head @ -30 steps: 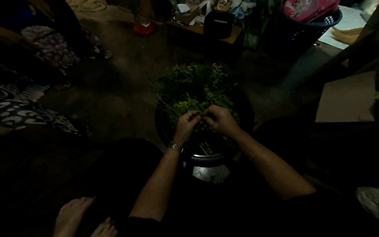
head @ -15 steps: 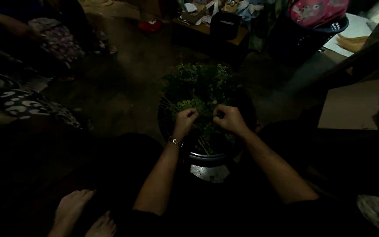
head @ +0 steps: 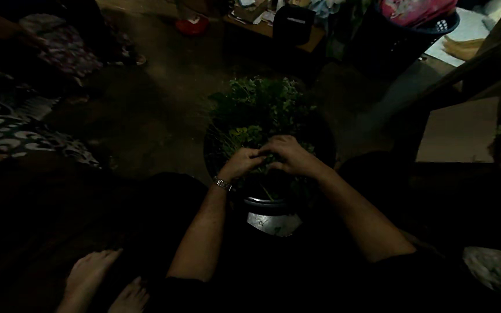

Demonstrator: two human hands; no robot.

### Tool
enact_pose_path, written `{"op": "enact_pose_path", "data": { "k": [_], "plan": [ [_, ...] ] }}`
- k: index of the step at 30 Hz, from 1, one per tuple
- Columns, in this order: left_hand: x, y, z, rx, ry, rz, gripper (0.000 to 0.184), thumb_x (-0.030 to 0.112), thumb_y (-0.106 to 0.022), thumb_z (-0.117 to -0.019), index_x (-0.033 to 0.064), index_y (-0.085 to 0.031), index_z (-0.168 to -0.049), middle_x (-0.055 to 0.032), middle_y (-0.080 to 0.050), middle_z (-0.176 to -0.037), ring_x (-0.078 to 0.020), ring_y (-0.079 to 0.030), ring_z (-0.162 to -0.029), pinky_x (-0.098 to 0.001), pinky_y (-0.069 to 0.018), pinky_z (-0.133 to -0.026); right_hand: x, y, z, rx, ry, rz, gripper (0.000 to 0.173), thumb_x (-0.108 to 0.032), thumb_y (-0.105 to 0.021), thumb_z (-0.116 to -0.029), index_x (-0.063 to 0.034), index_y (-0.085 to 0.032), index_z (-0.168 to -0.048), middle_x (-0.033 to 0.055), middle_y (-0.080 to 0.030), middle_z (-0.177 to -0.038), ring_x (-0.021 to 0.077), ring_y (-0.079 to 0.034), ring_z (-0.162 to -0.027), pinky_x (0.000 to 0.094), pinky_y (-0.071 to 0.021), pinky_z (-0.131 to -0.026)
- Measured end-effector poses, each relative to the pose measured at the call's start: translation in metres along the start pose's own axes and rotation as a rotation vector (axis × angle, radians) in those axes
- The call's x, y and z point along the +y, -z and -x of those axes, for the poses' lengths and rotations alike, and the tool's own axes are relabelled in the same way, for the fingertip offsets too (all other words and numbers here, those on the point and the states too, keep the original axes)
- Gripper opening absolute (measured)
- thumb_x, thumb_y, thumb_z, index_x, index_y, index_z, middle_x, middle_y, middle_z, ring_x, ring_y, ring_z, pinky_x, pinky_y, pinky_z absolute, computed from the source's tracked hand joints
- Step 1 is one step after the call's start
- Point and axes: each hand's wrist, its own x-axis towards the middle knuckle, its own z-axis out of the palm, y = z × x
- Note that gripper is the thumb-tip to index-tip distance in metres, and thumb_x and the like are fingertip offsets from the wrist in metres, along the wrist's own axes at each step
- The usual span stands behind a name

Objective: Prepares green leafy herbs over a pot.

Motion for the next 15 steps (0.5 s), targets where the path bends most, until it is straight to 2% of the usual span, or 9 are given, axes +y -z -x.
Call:
{"op": "enact_pose_path", "data": {
  "k": [1,2,4,6,8,11,15],
  "plan": [
    [-0.001,0.001,0.001,-0.006,-0.002,0.039,0.017,0.001,-0.055,-0.1016,-0.001,-0.072,-0.101,0.0,-0.066,-0.083,-0.001,-0.055,-0.07,-0.019,-0.0482,-0.067,-0.001,0.0,-0.001,-0.033,-0.02,-0.068,0.031,-0.012,-0.077,-0.0912,-0.0051,-0.071,-0.121,0.0141,-0.07,-0.118,0.031,-0.067,-0.112,0.0531,-0.052,-0.1],
    [-0.002,0.001,0.001,-0.008,-0.011,0.063,0.017,0.0,-0.055,-0.101,0.0001,-0.071,-0.097,0.0014,-0.065,-0.08,-0.0005,-0.055,-0.068,-0.0179,-0.0481,-0.066,-0.001,0.001,-0.002,-0.058,-0.048,-0.139,0.026,-0.01,-0.074,-0.0934,-0.0021,-0.071,-0.118,0.0154,-0.069,-0.113,0.028,-0.069,-0.102,0.0463,-0.0572,-0.094],
    [-0.002,0.002,0.002,-0.015,-0.024,0.074,0.019,-0.002,-0.055,-0.1002,0.0026,-0.069,-0.088,0.0037,-0.062,-0.074,-0.0001,-0.053,-0.065,-0.0172,-0.0464,-0.063,-0.003,0.003,-0.002,-0.072,-0.092,-0.238,0.023,-0.008,-0.073,-0.0941,0.0004,-0.071,-0.115,0.0172,-0.069,-0.108,0.0256,-0.068,-0.091,0.0414,-0.0584,-0.085],
    [0.0,0.002,0.005,-0.024,-0.027,0.041,0.021,-0.002,-0.055,-0.0994,0.0028,-0.068,-0.084,0.0041,-0.06,-0.072,-0.0003,-0.051,-0.064,-0.0173,-0.0441,-0.062,-0.006,0.006,0.0,-0.074,-0.149,-0.306,0.019,-0.009,-0.072,-0.0944,-0.0005,-0.073,-0.112,0.0151,-0.072,-0.102,0.0214,-0.069,-0.084,0.0394,-0.0589,-0.081],
    [0.0,0.003,0.006,-0.044,-0.04,0.006,0.019,0.0,-0.057,-0.0998,0.0016,-0.069,-0.085,0.0035,-0.06,-0.073,-0.0004,-0.05,-0.064,-0.017,-0.0429,-0.061,-0.008,0.009,0.002,-0.1,-0.23,-0.365,0.015,-0.009,-0.07,-0.096,-0.0032,-0.074,-0.109,0.0118,-0.072,-0.096,0.0171,-0.067,-0.079,0.0375,-0.0577,-0.076],
    [0.0,0.005,0.006,-0.05,-0.071,0.009,0.018,0.002,-0.057,-0.1,0.0019,-0.071,-0.09,0.0036,-0.065,-0.078,0.0013,-0.053,-0.067,-0.016,-0.0451,-0.063,-0.009,0.012,0.004,-0.078,-0.319,-0.418,0.01,-0.006,-0.071,-0.0933,-0.0026,-0.073,-0.103,0.0105,-0.072,-0.093,0.0164,-0.067,-0.079,0.0383,-0.0575,-0.074],
    [-0.001,0.004,0.004,-0.024,-0.129,0.022,0.017,0.004,-0.058,-0.1001,0.0017,-0.072,-0.091,0.0026,-0.068,-0.082,-0.0005,-0.058,-0.072,-0.019,-0.0496,-0.07,-0.008,0.019,0.004,-0.007,-0.389,-0.484,0.008,-0.003,-0.07,-0.0899,-0.001,-0.072,-0.098,0.0104,-0.07,-0.089,0.0157,-0.064,-0.072,0.0364,-0.0561,-0.067]
  ]
}}
